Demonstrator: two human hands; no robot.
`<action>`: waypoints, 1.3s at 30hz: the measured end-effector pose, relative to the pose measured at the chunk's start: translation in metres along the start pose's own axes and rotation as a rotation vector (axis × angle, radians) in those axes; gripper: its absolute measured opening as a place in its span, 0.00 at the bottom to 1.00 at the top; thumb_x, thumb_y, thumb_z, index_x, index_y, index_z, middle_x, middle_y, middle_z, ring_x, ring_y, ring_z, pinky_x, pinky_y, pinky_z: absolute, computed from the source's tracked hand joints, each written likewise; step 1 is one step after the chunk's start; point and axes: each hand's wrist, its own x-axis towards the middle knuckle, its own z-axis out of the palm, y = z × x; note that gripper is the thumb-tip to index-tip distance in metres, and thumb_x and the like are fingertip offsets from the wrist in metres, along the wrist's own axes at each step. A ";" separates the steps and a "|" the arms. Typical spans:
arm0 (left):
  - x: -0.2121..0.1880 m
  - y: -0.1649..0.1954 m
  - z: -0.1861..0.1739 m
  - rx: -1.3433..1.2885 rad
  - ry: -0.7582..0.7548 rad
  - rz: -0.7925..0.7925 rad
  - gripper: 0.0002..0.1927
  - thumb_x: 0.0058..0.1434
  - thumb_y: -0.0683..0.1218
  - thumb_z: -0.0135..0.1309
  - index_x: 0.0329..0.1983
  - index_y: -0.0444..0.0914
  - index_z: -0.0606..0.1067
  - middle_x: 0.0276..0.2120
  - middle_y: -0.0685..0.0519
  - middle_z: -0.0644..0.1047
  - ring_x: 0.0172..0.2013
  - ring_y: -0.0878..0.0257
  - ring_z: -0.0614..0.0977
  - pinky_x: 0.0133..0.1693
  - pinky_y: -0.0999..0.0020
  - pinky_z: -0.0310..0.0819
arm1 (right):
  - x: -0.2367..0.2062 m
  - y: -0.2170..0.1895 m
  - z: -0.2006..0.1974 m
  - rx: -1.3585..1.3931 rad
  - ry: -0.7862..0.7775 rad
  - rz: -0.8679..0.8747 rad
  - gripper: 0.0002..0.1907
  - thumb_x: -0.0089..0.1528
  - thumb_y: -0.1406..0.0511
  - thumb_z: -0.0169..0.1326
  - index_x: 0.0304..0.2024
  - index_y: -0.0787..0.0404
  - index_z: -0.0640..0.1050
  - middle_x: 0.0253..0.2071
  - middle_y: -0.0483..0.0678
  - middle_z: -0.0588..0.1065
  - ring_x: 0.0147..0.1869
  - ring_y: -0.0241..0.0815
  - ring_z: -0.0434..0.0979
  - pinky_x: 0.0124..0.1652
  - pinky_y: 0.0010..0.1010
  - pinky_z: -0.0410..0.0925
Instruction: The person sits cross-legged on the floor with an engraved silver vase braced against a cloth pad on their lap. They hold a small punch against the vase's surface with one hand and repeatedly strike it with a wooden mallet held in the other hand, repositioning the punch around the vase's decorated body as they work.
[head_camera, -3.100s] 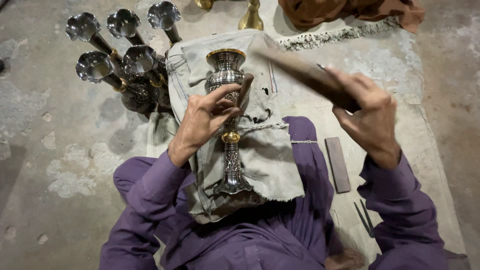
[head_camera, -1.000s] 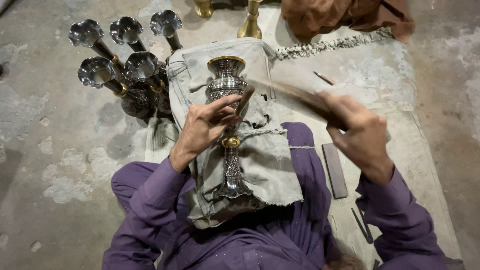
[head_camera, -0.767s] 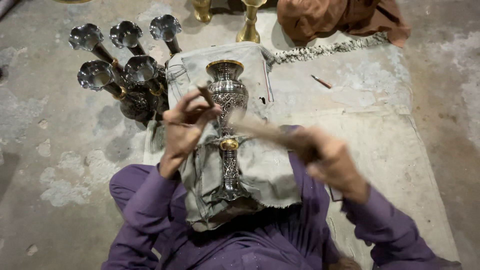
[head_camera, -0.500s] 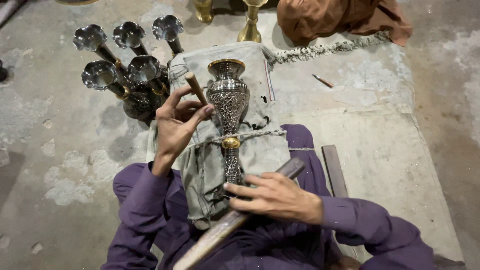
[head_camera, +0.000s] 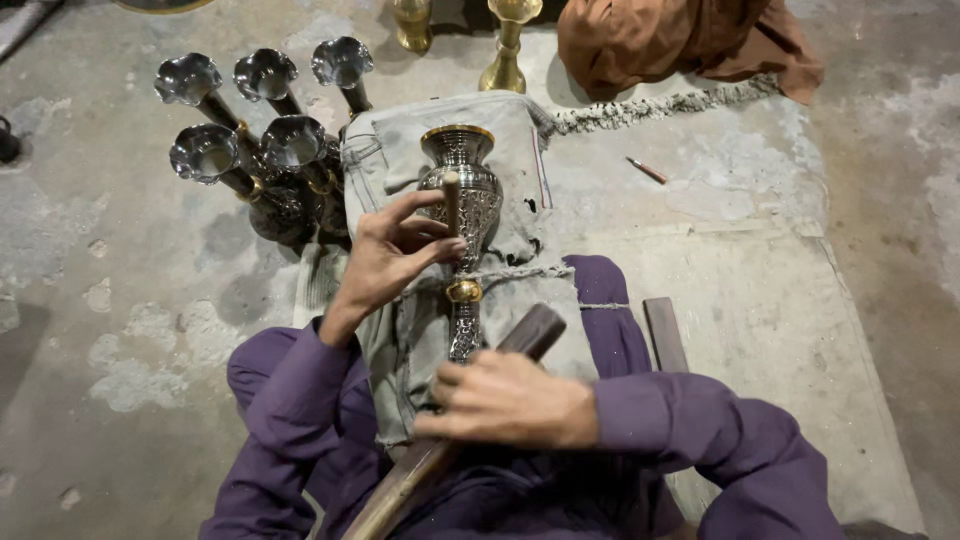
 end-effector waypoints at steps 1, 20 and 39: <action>0.004 -0.001 0.001 0.049 -0.016 0.006 0.28 0.63 0.38 0.62 0.66 0.38 0.69 0.40 0.44 0.85 0.41 0.59 0.88 0.44 0.66 0.87 | -0.006 0.014 -0.008 0.126 0.017 -0.007 0.23 0.57 0.65 0.58 0.56 0.52 0.74 0.49 0.52 0.79 0.51 0.49 0.78 0.33 0.35 0.69; 0.025 0.030 0.006 0.293 -0.288 0.056 0.26 0.61 0.41 0.62 0.63 0.40 0.73 0.40 0.50 0.86 0.40 0.68 0.87 0.45 0.71 0.83 | -0.142 0.096 -0.004 0.602 0.905 0.989 0.26 0.66 0.67 0.60 0.65 0.61 0.69 0.37 0.48 0.75 0.35 0.39 0.76 0.36 0.35 0.74; 0.026 0.039 0.015 0.434 -0.345 0.103 0.24 0.61 0.44 0.62 0.61 0.44 0.74 0.37 0.52 0.86 0.36 0.65 0.89 0.40 0.68 0.82 | -0.148 0.074 -0.028 -0.060 0.848 0.783 0.30 0.63 0.74 0.57 0.68 0.57 0.71 0.53 0.57 0.79 0.53 0.50 0.82 0.52 0.38 0.77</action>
